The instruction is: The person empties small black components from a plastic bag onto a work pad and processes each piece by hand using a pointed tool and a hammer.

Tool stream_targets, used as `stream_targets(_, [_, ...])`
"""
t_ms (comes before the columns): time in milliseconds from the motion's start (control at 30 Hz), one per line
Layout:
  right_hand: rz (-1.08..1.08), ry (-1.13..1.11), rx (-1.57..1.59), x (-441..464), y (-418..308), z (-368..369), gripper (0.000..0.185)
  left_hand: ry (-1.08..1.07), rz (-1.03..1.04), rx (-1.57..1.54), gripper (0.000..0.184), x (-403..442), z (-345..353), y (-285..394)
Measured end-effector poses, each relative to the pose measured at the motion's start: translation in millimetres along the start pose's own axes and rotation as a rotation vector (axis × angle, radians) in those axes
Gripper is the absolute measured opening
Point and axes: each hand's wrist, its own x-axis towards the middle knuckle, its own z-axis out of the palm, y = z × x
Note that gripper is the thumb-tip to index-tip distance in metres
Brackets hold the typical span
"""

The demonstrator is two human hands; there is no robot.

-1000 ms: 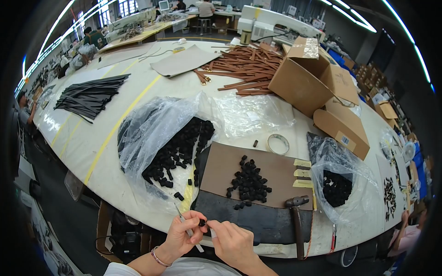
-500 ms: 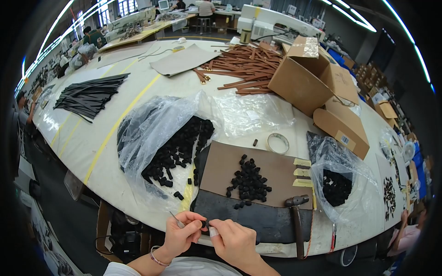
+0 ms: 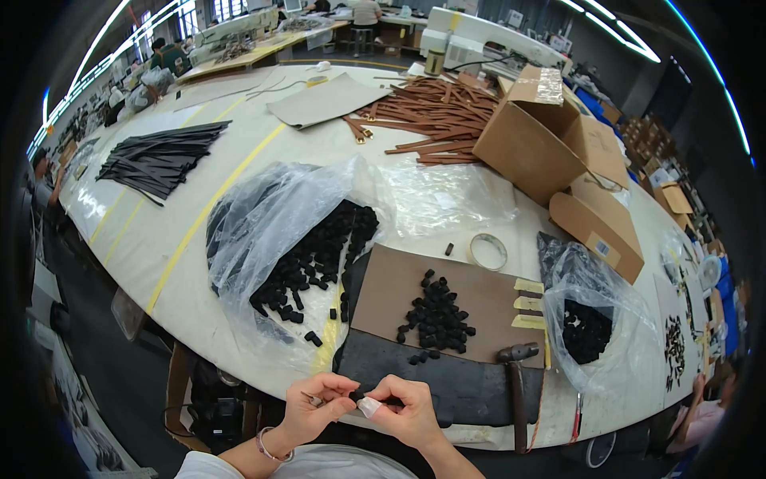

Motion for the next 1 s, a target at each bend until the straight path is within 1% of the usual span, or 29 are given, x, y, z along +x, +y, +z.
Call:
stream_targets(33, [-0.047,0.020,0.075,0,6,2,0.010,0.003,0.000,-0.001,0.016,-1,0,-2])
stream_targets(67, [-0.046,0.017,0.075,-1,9,4,0.010,-0.009,0.005,-0.027,0.016,-1,-1,-6])
stream_targets(133, [-0.057,0.040,0.170,-1,12,7,0.010,-0.016,0.011,-0.055,0.017,-1,-1,-12])
stream_targets(200, [-0.085,0.058,0.161,0,13,9,0.011,-0.021,0.124,-0.079,0.018,0,1,-17])
stream_targets(267, [-0.112,0.080,0.151,0,13,11,0.011,-0.019,0.152,-0.034,0.018,-1,1,-20])
stream_targets(300, [-0.176,0.108,0.104,1,12,12,0.011,-0.020,0.181,0.012,0.018,-1,1,-20])
stream_targets(333, [-0.240,0.137,0.056,2,12,13,0.011,-0.019,0.181,0.012,0.018,-1,2,-20])
stream_targets(400, [-0.249,0.148,0.064,1,15,14,0.011,0.004,0.099,-0.151,0.013,0,6,-19])
stream_targets(500, [-0.254,0.158,0.079,1,16,14,0.010,-0.005,0.050,-0.189,0.012,1,4,-21])
stream_targets(633, [-0.230,0.139,0.110,-1,16,14,0.010,-0.008,0.075,-0.178,0.012,0,5,-20])
stream_targets(733, [-0.223,0.130,0.147,-2,16,15,0.009,-0.005,0.121,-0.101,0.012,-1,6,-17])
stream_targets(800, [-0.232,0.129,0.166,-3,19,16,0.010,0.046,0.156,0.007,0.012,-2,7,-14])
stream_targets(833, [-0.240,0.128,0.185,-4,21,17,0.010,0.047,0.156,0.007,0.012,-2,7,-14])
stream_targets(900, [-0.234,0.136,0.210,-7,22,20,0.011,0.074,0.339,0.301,0.013,-3,7,-13])
stream_targets(933, [-0.228,0.145,0.234,-7,23,21,0.012,0.075,0.340,0.302,0.013,-2,7,-13])
stream_targets(1000, [-0.220,0.132,0.262,-9,22,22,0.012,0.044,0.519,0.422,0.013,-1,7,-12])
